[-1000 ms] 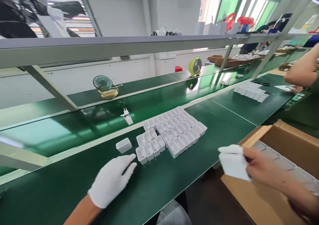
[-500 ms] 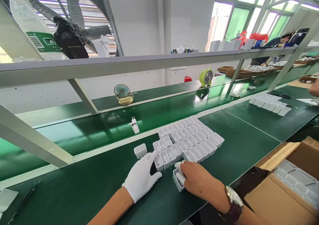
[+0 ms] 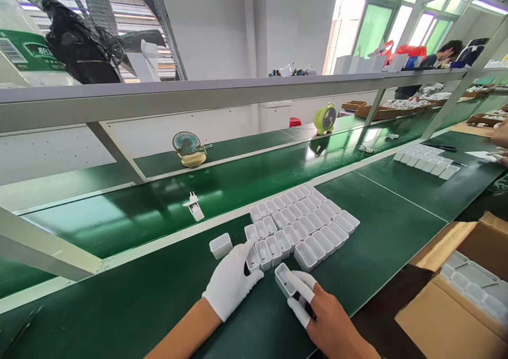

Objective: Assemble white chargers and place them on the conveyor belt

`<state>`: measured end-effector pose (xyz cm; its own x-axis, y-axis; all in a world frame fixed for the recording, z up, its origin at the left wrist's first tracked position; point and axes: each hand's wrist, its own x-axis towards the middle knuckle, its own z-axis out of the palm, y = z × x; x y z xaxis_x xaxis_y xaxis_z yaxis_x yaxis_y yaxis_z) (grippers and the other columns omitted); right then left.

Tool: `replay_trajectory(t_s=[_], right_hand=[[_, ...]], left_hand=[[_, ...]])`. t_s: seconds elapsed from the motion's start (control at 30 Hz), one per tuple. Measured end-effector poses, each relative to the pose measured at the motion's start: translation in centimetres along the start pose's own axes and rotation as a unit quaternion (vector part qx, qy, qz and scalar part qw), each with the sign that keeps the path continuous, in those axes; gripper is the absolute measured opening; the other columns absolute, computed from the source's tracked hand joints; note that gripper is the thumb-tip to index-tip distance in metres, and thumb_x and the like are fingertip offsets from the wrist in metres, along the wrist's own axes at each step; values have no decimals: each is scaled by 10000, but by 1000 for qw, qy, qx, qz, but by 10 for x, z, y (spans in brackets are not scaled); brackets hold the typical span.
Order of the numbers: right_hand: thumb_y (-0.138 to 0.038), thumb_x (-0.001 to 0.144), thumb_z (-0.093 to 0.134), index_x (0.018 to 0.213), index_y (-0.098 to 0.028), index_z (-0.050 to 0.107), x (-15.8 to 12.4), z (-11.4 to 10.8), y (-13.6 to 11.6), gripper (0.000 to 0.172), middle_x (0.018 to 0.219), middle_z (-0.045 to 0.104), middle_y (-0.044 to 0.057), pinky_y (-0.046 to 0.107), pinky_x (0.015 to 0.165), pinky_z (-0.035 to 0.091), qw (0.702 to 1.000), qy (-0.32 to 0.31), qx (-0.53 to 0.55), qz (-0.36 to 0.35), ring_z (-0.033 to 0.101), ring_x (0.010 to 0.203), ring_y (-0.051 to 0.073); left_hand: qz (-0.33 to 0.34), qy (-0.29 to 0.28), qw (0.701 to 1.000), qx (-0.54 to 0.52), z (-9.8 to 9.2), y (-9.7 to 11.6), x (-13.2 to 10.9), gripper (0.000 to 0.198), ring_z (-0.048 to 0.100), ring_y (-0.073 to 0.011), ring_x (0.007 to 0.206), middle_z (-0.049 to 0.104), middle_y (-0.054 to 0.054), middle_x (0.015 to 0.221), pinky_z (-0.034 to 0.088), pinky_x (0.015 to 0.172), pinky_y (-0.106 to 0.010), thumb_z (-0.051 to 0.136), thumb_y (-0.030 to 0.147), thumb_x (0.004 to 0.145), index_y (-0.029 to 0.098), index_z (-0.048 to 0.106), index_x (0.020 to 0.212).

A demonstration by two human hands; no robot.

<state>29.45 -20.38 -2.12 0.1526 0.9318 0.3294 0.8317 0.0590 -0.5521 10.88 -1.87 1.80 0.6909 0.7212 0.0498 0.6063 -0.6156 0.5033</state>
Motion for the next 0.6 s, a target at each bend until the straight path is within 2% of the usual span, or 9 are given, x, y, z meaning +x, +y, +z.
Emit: replay_trajectory(t_s=[0.07,0.13,0.23,0.3,0.37,0.43,0.53,0.6], right_hand=[[-193,982,422,1427,-321,526,2,8,0,475,1230,665,102,334,823,619,999,47,-25,-11,726,997,237],[-202,989,414,1336,-300,609,4,13,-1,410,1148,694,112,351,789,631,996,77,-50,-9,732,982,255],[-226,1000,432,1315,-270,625,4,17,-5,372,1116,709,125,358,756,636,994,87,-67,4,742,916,255],[-241,1000,449,1364,-257,588,2,18,-8,389,1101,717,129,357,732,636,993,98,-71,8,747,862,252],[-248,997,470,1421,-258,534,-2,19,-7,429,1031,729,114,349,697,634,990,121,-71,6,742,766,238],[-247,996,496,1466,-262,481,-6,22,-4,470,910,725,82,336,689,628,986,151,-66,-6,721,682,218],[-255,1001,522,1471,-200,473,-8,28,4,475,775,685,53,320,686,622,974,209,-69,-58,687,607,195],[-254,1003,527,1424,-148,522,-6,31,7,434,810,695,75,314,678,619,964,237,-79,-88,697,630,194]], left_hand=[[-16,7,1000,-9,5,-2,1,639,586,-323,1255,606,-114,1356,472,1063,-469,647,340,827,218,457,1425],[-12,10,1000,-22,11,-3,2,632,574,-321,1271,593,-114,1371,454,1086,-477,643,347,837,220,445,1424],[1,8,1000,-30,15,-4,1,635,535,-324,1317,568,-127,1397,427,1117,-487,631,350,855,210,423,1439],[3,8,1000,-21,11,-2,-2,677,541,-333,1309,551,-126,1416,451,1095,-488,650,357,844,218,405,1459],[5,23,1000,5,-3,-1,-4,699,573,-340,1264,543,-116,1426,498,1038,-487,675,374,828,239,414,1463],[11,69,997,46,-27,-3,-2,634,588,-339,1233,555,-109,1407,514,1011,-489,666,390,843,247,466,1428],[5,191,977,93,-75,-17,7,472,604,-314,1171,598,-116,1313,509,1006,-489,597,404,902,226,546,1336],[-8,279,956,88,-101,-31,11,428,636,-284,1050,616,-132,1218,520,977,-484,573,410,909,181,574,1270]])
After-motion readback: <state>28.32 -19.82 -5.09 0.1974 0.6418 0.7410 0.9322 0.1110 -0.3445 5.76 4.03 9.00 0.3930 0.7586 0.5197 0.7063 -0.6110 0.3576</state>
